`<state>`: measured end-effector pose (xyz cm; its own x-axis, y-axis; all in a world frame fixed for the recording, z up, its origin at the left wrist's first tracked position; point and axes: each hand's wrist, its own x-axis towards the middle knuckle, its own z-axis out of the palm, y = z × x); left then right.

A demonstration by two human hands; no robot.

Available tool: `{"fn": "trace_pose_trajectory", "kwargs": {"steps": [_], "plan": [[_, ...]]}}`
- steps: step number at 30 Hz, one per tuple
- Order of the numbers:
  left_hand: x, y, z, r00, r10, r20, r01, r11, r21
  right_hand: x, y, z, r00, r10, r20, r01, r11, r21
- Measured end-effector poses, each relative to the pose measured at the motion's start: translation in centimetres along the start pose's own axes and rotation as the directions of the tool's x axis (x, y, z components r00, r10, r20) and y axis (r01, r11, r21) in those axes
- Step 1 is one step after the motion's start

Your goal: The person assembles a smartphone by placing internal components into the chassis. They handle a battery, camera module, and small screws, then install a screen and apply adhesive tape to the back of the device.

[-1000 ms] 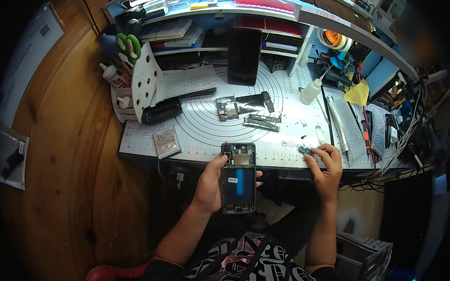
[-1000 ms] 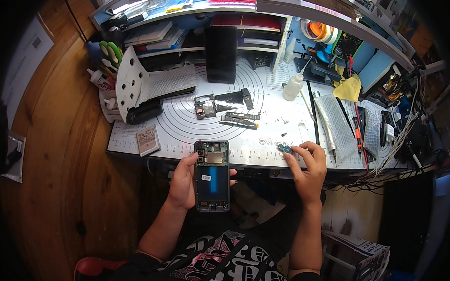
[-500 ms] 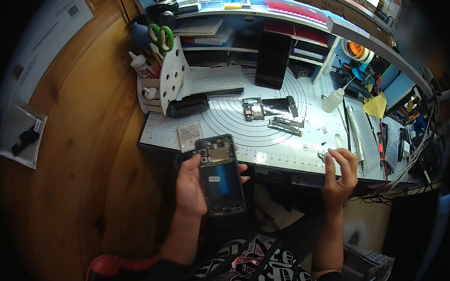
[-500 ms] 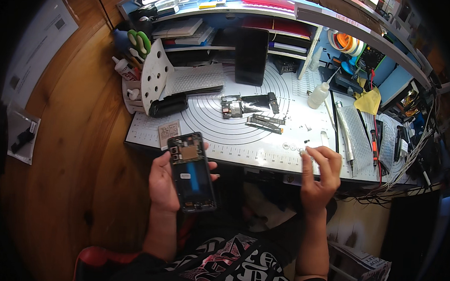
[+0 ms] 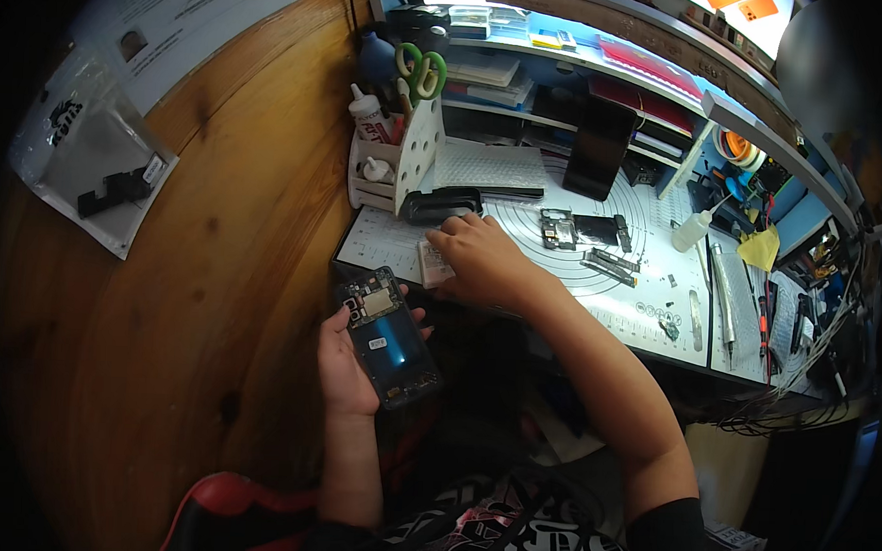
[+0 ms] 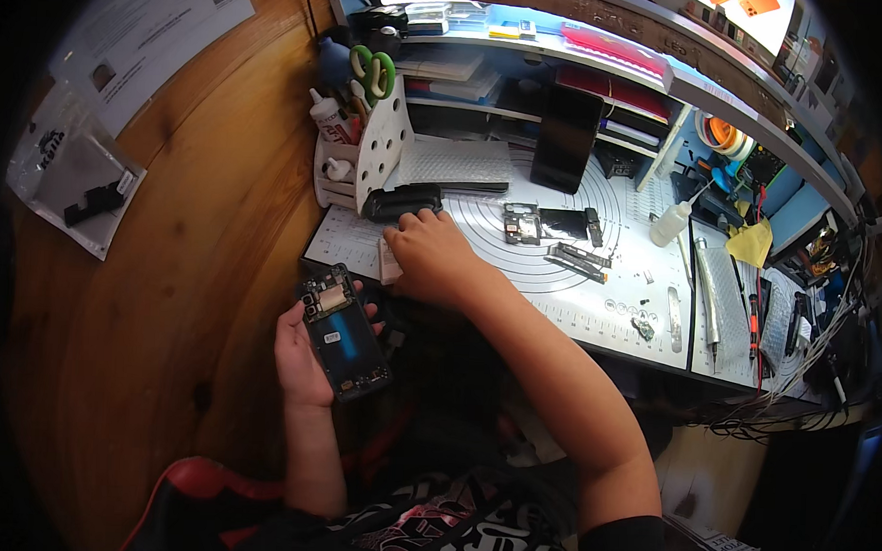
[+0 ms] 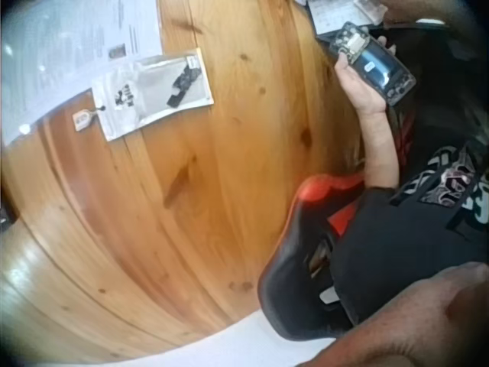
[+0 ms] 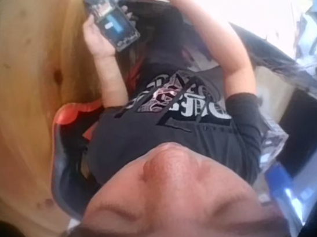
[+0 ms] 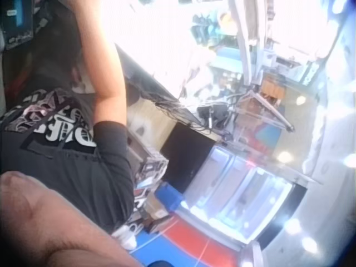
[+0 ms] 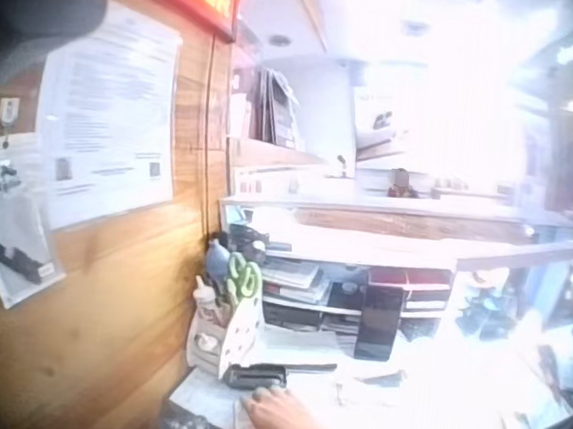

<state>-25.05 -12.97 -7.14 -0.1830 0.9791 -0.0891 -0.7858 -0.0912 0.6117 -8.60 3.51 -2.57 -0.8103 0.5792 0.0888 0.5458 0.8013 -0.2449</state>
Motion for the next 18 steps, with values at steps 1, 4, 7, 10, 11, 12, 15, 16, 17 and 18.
{"fn": "trace_pose_trajectory", "kwargs": {"steps": [1, 4, 7, 10, 11, 12, 15, 16, 17, 18], "plan": [[0.0, 0.0, -0.1, 1.0, -0.006, -0.003, 0.006, 1.0, -0.005, 0.2, -0.3, -0.2, 0.999, 0.039, 0.013, -0.038, 0.999, -0.037], [0.2, -0.1, -0.2, 1.0, -0.022, 0.006, 0.022, 1.0, -0.015, 1.0, 0.3, -0.3, 0.998, 0.069, 0.0, -0.069, 0.997, -0.035], [0.4, 0.0, -0.2, 0.999, -0.042, 0.031, 0.042, 0.999, -0.027, 0.2, 0.1, -1.4, 0.99, 0.137, 0.029, -0.139, 0.982, 0.13], [0.5, -0.3, 0.6, 0.998, -0.061, 0.028, 0.062, 0.997, -0.035, -2.5, 0.6, -2.1, 0.979, 0.193, -0.066, -0.149, 0.896, 0.418], [0.5, -0.4, 0.5, 0.997, -0.063, 0.038, 0.065, 0.997, -0.039, -3.7, 0.9, -2.2, 0.969, 0.21, -0.128, -0.115, 0.847, 0.519], [0.5, -0.6, 0.4, 0.997, -0.067, 0.049, 0.069, 0.997, -0.042, -4.8, 1.3, -2.2, 0.96, 0.25, -0.124, -0.118, 0.765, 0.633], [0.7, -1.8, 1.7, 0.997, -0.029, 0.066, 0.032, 0.998, -0.047, -8.9, 1.9, -2.5, 0.907, 0.411, -0.092, -0.108, 0.44, 0.891], [0.7, -2.4, 2.2, 0.998, -0.011, 0.064, 0.014, 0.999, -0.048, -10.3, 1.8, -2.4, 0.875, 0.479, -0.064, -0.096, 0.303, 0.948], [1.0, -3.2, 2.7, 0.997, -0.001, 0.077, 0.007, 0.997, -0.083, -11.6, 1.5, -2.3, 0.839, 0.544, -0.025, -0.074, 0.159, 0.985], [1.1, -4.0, 3.3, 0.997, 0.017, 0.071, -0.009, 0.994, -0.107, -12.4, 0.7, -2.4, 0.822, 0.568, -0.046, -0.027, 0.119, 0.993]]}}
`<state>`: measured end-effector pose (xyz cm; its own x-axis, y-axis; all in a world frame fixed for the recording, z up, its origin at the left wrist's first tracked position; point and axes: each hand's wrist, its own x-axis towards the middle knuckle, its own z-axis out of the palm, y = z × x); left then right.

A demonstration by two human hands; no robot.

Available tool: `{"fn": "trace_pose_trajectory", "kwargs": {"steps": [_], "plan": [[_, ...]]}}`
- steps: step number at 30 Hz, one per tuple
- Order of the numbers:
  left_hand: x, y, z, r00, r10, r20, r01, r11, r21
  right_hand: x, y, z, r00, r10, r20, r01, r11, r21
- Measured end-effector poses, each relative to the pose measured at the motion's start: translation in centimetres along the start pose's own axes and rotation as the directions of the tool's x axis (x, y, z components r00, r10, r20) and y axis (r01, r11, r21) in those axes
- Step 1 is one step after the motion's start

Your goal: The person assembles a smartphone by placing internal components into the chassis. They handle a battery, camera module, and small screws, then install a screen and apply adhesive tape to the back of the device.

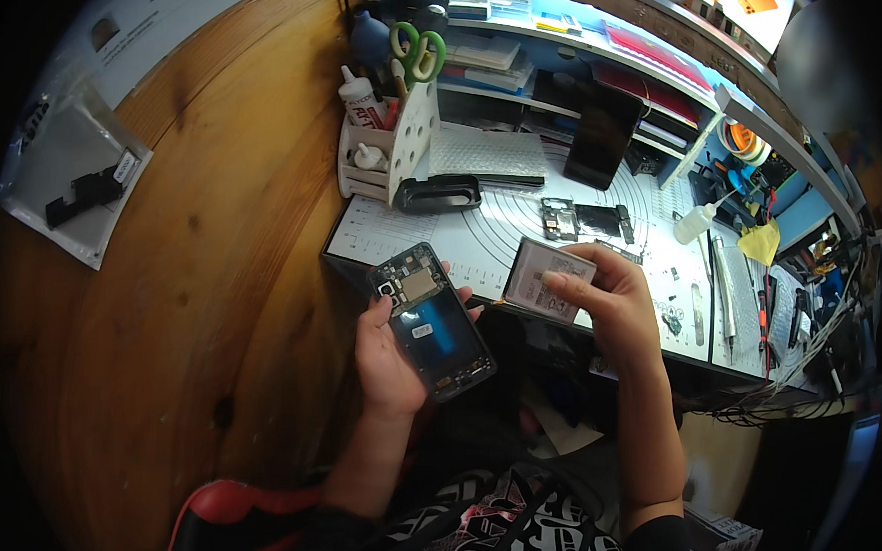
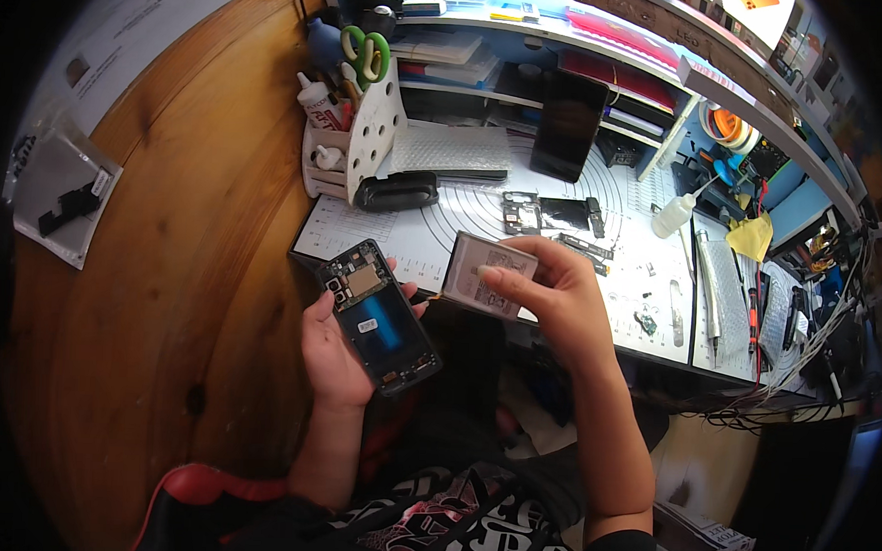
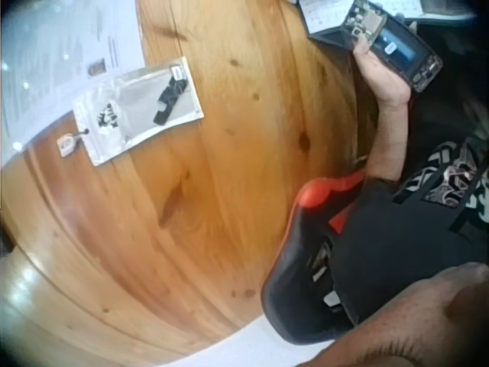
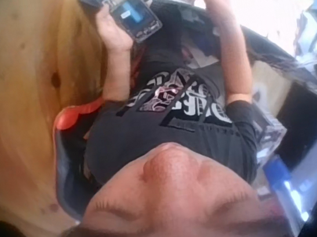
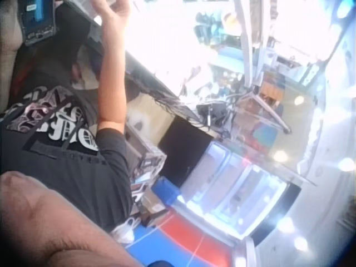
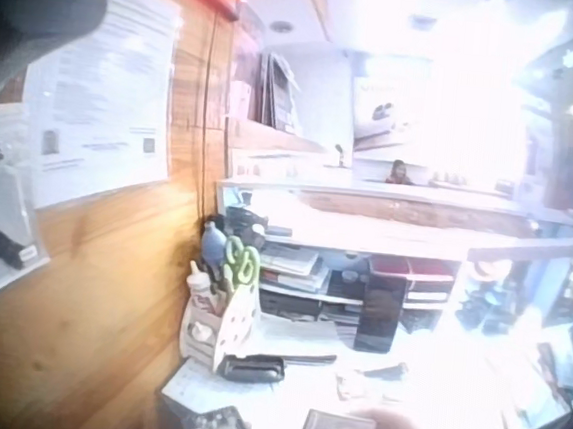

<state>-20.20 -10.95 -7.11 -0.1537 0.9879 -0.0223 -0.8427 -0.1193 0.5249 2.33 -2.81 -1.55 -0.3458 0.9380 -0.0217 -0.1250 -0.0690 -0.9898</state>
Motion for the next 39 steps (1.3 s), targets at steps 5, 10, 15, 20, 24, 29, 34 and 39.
{"fn": "trace_pose_trajectory", "kwargs": {"steps": [5, 10, 15, 20, 24, 29, 34, 39], "plan": [[0.3, -3.6, 2.8, 0.998, 0.043, 0.047, -0.038, 0.996, -0.086, -4.7, 0.8, 2.0, 0.975, -0.13, -0.181, 0.144, 0.987, 0.07], [0.3, -5.7, 4.4, 0.991, 0.081, 0.11, -0.073, 0.995, -0.074, -6.2, 2.2, 3.4, 0.943, -0.205, -0.261, 0.215, 0.976, 0.011], [0.1, -6.4, 5.1, 0.992, 0.07, 0.102, -0.067, 0.997, -0.03, -6.3, 2.8, 4.2, 0.937, -0.232, -0.261, 0.241, 0.971, 0.0], [0.1, -6.5, 5.0, 0.992, 0.058, 0.111, -0.057, 0.998, -0.011, -6.3, 3.3, 4.9, 0.936, -0.222, -0.272, 0.246, 0.967, 0.057], [-0.1, -6.4, 5.2, 0.994, 0.054, 0.095, -0.056, 0.998, 0.015, -6.3, 4.1, 4.9, 0.905, -0.315, -0.286, 0.306, 0.949, -0.079], [-0.3, -6.2, 5.9, 0.995, 0.052, 0.088, -0.053, 0.999, 0.007, -6.4, 4.2, 5.0, 0.875, -0.374, -0.306, 0.345, 0.927, -0.145], [-0.3, -6.4, 5.5, 0.99, 0.065, 0.123, -0.068, 0.998, 0.016, -6.8, 3.4, 4.9, 0.851, -0.442, -0.284, 0.334, 0.872, -0.358], [-0.7, -6.3, 6.1, 0.984, 0.09, 0.153, -0.115, 0.98, 0.164, -6.7, 3.5, 3.9, 0.757, -0.62, -0.208, 0.384, 0.679, -0.625]]}}
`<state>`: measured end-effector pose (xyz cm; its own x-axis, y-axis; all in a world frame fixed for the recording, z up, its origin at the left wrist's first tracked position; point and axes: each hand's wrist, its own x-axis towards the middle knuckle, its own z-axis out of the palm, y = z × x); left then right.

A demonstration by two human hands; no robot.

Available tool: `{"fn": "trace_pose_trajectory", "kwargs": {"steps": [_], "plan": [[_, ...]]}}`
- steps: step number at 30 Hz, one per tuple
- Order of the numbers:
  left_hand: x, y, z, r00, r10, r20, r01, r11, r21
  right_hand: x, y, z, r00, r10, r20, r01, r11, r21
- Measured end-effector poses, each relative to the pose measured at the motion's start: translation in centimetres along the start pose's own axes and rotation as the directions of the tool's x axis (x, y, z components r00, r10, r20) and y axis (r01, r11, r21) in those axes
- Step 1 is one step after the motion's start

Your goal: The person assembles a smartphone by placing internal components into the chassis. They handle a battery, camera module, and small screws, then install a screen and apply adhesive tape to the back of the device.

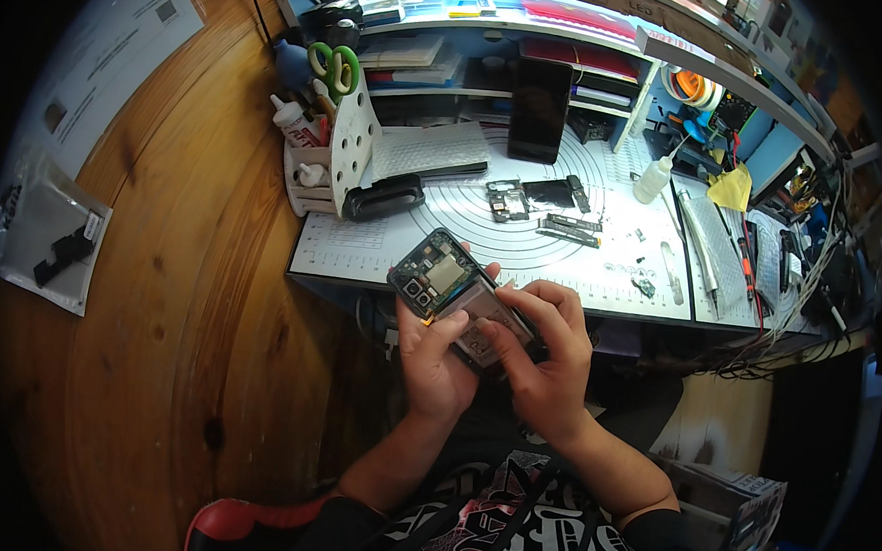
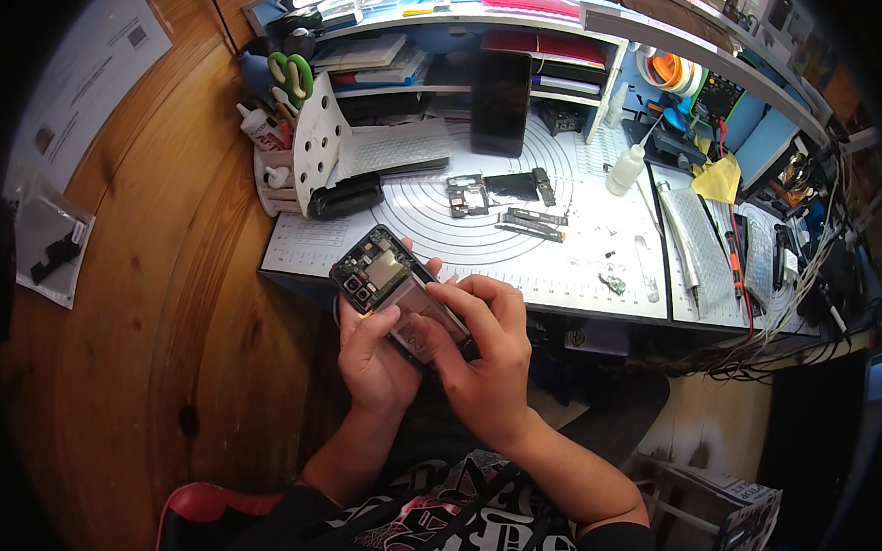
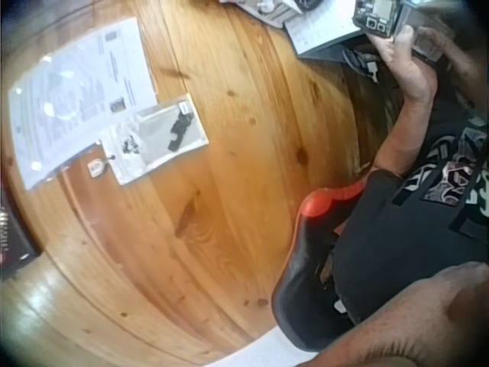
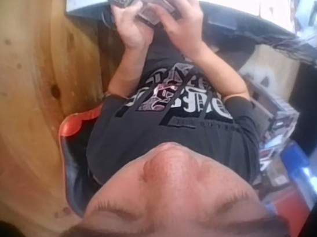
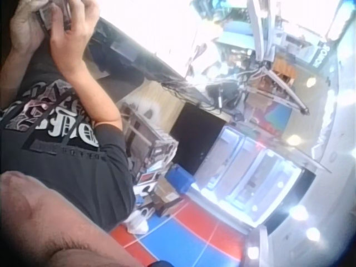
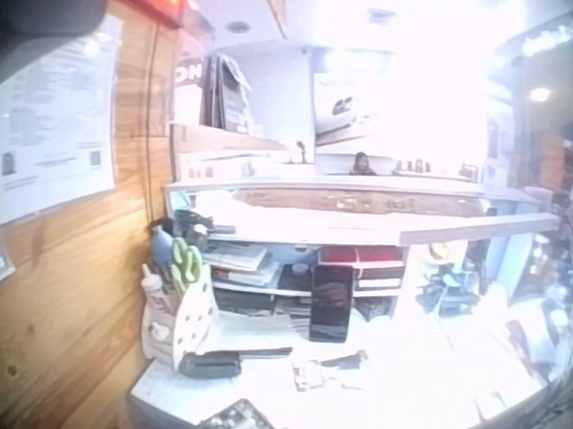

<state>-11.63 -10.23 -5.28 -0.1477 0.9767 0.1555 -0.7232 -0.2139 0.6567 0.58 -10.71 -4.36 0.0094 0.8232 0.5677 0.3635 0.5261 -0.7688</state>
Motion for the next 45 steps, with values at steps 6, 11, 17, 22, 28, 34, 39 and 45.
{"fn": "trace_pose_trajectory", "kwargs": {"steps": [6, 11, 17, 22, 28, 34, 39, 45], "plan": [[-0.2, 0.2, 0.1, 1.0, -0.019, 0.025, 0.02, 0.999, -0.041, -0.5, 0.1, -0.6, 0.996, 0.068, 0.05, -0.069, 0.997, 0.019], [-0.3, 0.1, 0.1, 0.997, -0.061, 0.048, 0.062, 0.998, -0.03, -0.5, 0.5, -2.2, 0.956, 0.262, 0.132, -0.29, 0.908, 0.303], [-1.0, 0.6, 0.2, 0.982, -0.148, 0.119, 0.152, 0.988, -0.027, -0.9, 1.6, -5.8, 0.608, 0.552, 0.57, -0.793, 0.439, 0.421], [-1.1, 0.1, 0.9, 0.972, -0.206, 0.115, 0.213, 0.976, -0.054, -2.0, 1.7, -5.6, 0.636, 0.571, 0.519, -0.771, 0.442, 0.459], [-0.7, 0.0, 0.5, 0.953, -0.267, 0.144, 0.271, 0.962, -0.014, -3.1, 2.6, -5.3, 0.658, 0.564, 0.499, -0.75, 0.425, 0.508], [-1.1, -0.2, 0.2, 0.934, -0.351, 0.07, 0.344, 0.935, 0.089, -3.6, 1.8, -5.6, 0.684, 0.551, 0.478, -0.721, 0.412, 0.556], [-1.7, -1.1, 0.5, 0.943, -0.332, -0.002, 0.33, 0.937, 0.115, -3.9, 1.8, -6.3, 0.665, 0.579, 0.472, -0.735, 0.392, 0.553], [-1.9, -1.5, 0.6, 0.949, -0.314, 0.012, 0.311, 0.944, 0.11, -3.9, 1.7, -7.0, 0.664, 0.579, 0.473, -0.741, 0.428, 0.517]]}}
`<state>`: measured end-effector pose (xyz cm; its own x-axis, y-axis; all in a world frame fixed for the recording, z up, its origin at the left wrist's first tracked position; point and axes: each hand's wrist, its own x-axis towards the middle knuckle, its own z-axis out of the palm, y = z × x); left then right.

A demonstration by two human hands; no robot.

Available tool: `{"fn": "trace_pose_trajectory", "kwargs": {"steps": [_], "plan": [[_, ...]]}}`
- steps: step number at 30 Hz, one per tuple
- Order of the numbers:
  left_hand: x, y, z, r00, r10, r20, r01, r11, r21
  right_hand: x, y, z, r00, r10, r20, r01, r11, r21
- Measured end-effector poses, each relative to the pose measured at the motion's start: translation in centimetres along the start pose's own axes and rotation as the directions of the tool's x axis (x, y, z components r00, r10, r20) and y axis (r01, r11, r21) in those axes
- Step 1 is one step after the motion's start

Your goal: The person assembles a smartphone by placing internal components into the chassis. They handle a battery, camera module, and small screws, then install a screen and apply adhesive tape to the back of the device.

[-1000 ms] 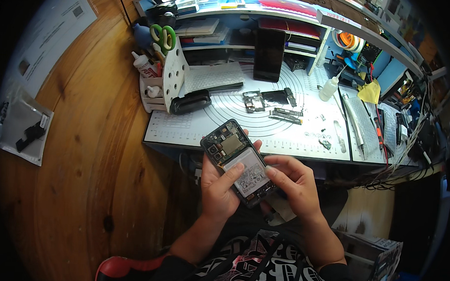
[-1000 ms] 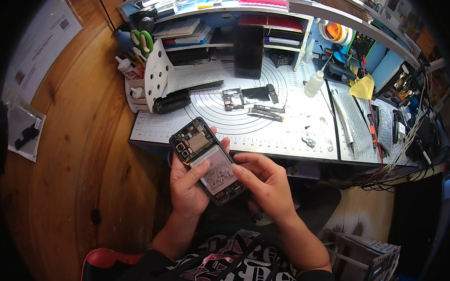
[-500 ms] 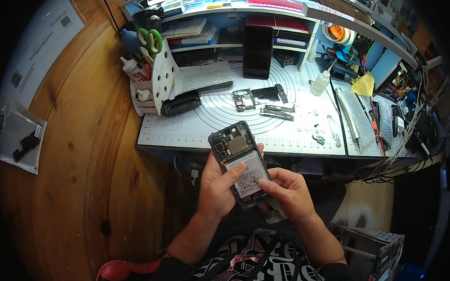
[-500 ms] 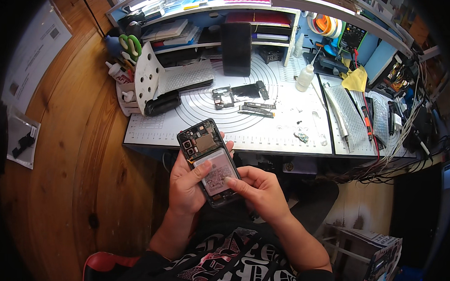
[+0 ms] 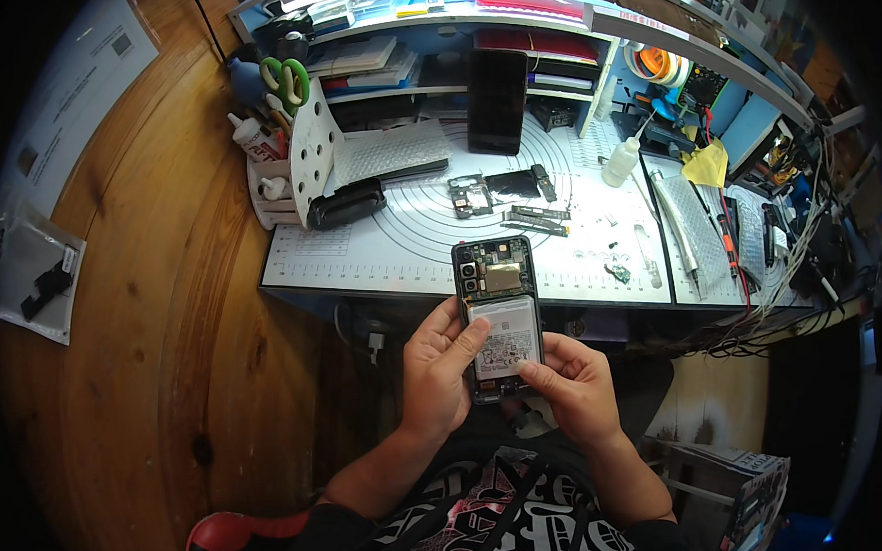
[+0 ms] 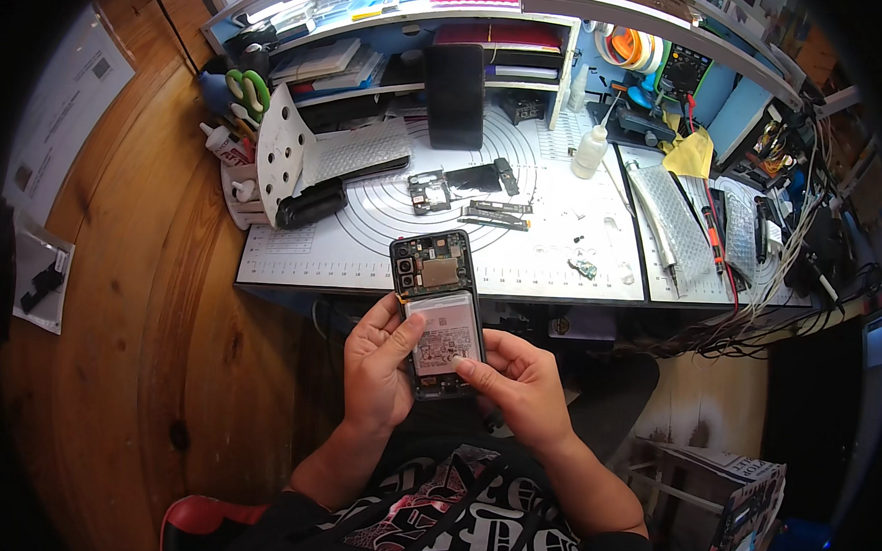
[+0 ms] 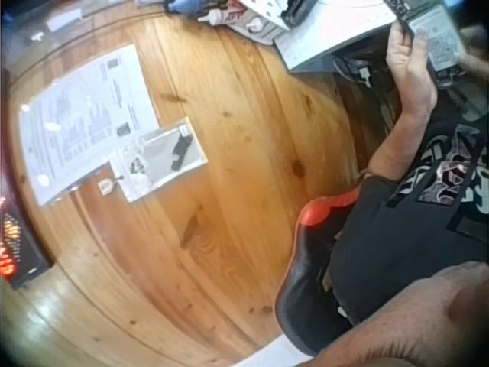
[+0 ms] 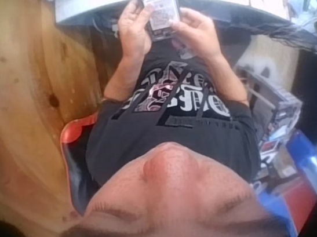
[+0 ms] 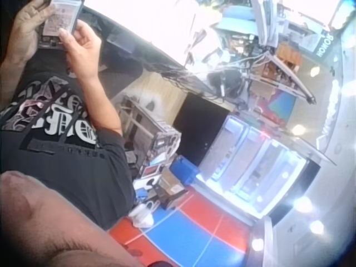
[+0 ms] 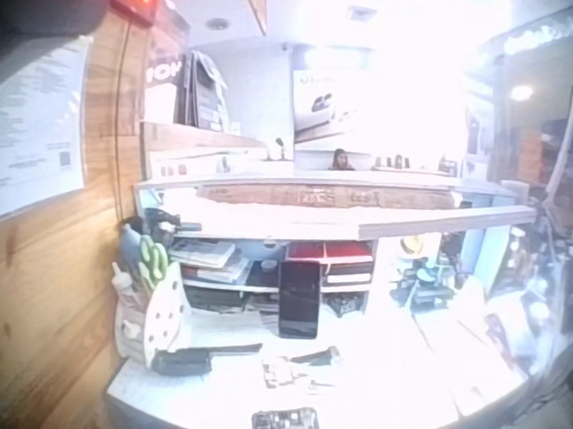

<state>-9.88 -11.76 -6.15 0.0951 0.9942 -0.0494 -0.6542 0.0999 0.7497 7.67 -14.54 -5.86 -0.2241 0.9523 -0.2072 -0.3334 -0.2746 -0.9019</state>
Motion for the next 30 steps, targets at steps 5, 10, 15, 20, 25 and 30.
{"fn": "trace_pose_trajectory", "kwargs": {"steps": [5, 10, 15, 20, 25, 30], "plan": [[0.2, -0.3, 0.0, 1.0, 0.006, 0.01, -0.006, 1.0, 0.015, 0.2, 0.5, 0.0, 0.999, -0.015, -0.029, 0.016, 0.999, 0.029], [0.6, -0.3, 0.2, 0.986, -0.122, 0.116, 0.134, 0.986, -0.098, 0.3, 0.4, 0.2, 0.999, -0.009, -0.036, 0.011, 0.997, 0.07], [0.9, -0.2, 1.2, 0.983, -0.134, 0.125, 0.152, 0.977, -0.147, 0.6, 0.6, 0.5, 0.889, -0.444, -0.116, 0.34, 0.807, -0.482], [0.9, -0.9, 0.5, 0.983, -0.124, 0.137, 0.151, 0.967, -0.206, 0.6, -0.4, 1.1, 0.804, -0.578, 0.141, 0.445, 0.427, -0.787], [0.4, -1.4, 0.4, 0.995, -0.08, 0.066, 0.088, 0.988, -0.124, 1.2, 0.8, 1.7, 0.844, -0.521, 0.124, 0.453, 0.569, -0.686], [0.7, -2.3, -0.1, 0.995, 0.067, 0.072, -0.079, 0.979, 0.187, 0.9, 1.3, 2.4, 0.97, -0.242, -0.018, 0.236, 0.959, -0.156]]}}
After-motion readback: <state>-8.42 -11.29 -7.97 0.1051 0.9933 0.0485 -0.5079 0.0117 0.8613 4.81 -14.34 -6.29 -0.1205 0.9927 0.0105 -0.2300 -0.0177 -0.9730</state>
